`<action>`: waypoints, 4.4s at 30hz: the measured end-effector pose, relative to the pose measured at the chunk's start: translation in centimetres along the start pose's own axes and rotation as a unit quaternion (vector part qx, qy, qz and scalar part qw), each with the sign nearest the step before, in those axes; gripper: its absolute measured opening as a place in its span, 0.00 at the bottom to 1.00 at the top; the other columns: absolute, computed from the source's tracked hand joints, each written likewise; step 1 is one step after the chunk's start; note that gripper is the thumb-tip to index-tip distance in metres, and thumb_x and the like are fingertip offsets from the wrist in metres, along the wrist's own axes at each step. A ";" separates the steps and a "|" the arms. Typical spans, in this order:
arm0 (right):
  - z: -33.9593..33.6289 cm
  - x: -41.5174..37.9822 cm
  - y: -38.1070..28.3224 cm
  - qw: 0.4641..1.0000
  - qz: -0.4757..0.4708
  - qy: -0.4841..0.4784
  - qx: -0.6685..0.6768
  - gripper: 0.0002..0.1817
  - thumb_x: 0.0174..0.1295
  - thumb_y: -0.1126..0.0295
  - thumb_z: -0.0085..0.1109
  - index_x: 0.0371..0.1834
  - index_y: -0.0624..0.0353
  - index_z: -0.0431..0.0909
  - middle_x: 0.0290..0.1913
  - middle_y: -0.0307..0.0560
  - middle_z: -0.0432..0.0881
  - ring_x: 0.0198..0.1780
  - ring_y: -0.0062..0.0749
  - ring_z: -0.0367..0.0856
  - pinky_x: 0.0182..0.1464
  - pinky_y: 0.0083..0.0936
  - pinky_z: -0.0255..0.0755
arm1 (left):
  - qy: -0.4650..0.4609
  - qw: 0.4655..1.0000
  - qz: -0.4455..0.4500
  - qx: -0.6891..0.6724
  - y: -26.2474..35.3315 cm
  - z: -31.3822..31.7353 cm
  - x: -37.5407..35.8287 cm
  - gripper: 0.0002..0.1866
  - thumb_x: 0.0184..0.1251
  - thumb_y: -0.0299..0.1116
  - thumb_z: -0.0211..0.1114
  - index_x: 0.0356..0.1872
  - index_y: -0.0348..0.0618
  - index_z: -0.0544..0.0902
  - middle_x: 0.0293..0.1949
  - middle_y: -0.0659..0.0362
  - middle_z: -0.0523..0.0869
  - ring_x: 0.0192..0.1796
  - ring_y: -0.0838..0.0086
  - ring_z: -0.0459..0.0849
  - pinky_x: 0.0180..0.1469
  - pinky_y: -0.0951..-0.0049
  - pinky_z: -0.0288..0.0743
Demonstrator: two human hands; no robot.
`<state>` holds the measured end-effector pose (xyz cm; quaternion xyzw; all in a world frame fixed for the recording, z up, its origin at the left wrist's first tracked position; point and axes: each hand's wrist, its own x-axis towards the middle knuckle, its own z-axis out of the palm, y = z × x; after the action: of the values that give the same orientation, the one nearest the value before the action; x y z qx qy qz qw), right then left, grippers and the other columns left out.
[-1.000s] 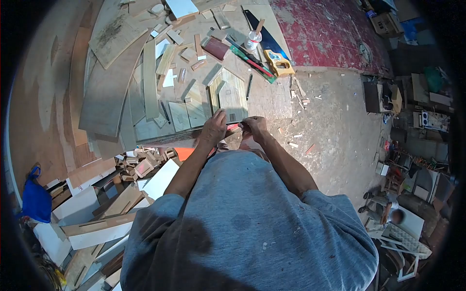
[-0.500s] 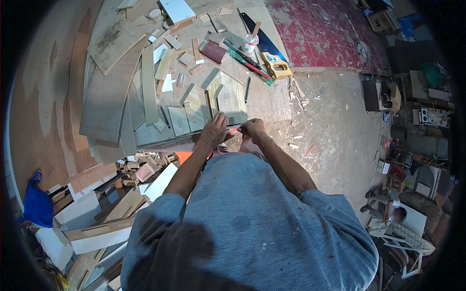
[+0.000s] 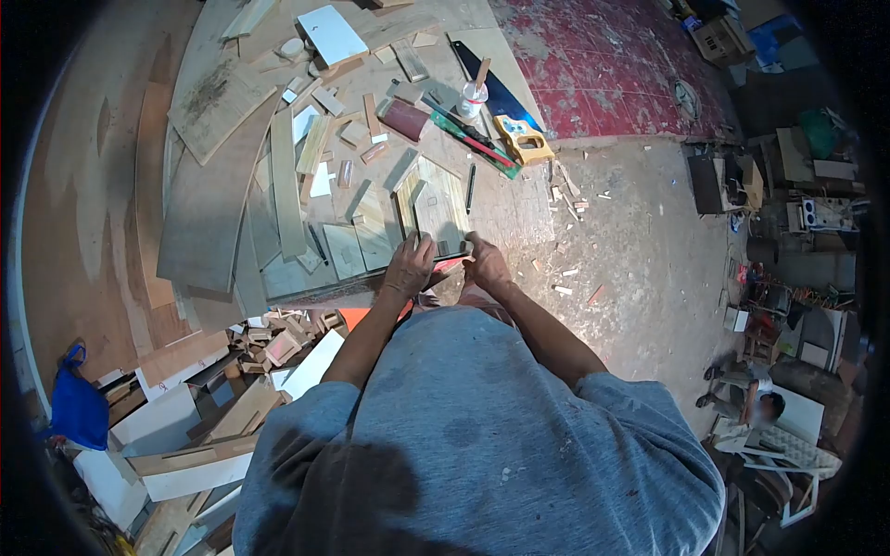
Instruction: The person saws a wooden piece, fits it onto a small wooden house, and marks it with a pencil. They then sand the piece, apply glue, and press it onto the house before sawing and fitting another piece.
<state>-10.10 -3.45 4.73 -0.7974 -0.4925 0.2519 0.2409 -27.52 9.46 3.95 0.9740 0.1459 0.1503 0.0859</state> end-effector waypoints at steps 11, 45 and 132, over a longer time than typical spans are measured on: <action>1.3 0.8 1.9 0.965 -0.189 -0.019 -0.178 0.22 0.62 0.72 0.55 0.61 0.56 0.76 0.61 0.50 0.77 0.54 0.45 0.83 0.47 0.35 0.84 | -0.034 0.998 0.034 0.032 -1.4 1.6 -0.8 0.23 0.60 0.34 0.62 0.54 0.32 0.78 0.58 0.48 0.77 0.61 0.50 0.78 0.56 0.60 0.77; 1.1 0.8 3.2 0.938 -0.287 -0.018 -0.192 0.25 0.54 0.75 0.60 0.59 0.62 0.77 0.57 0.53 0.80 0.51 0.47 0.85 0.45 0.35 0.85 | -0.040 0.998 -0.020 -0.050 -0.7 2.1 -1.4 0.26 0.59 0.34 0.65 0.59 0.34 0.77 0.65 0.50 0.76 0.60 0.55 0.79 0.54 0.62 0.81; -8.8 -11.6 8.4 0.997 0.045 0.028 -0.056 0.06 0.67 0.68 0.55 0.38 0.59 0.73 0.41 0.54 0.79 0.44 0.56 0.81 0.43 0.47 0.77 | -0.118 0.963 -0.238 0.039 -1.4 -1.0 9.3 0.38 0.72 0.61 0.52 0.75 0.49 0.65 0.82 0.54 0.44 0.82 0.47 0.37 0.73 0.27 0.37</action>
<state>-3.39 -18.50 8.03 -0.8377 -0.4629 0.2120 0.1976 -19.71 13.78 7.05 0.9247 0.3680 0.0035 0.0978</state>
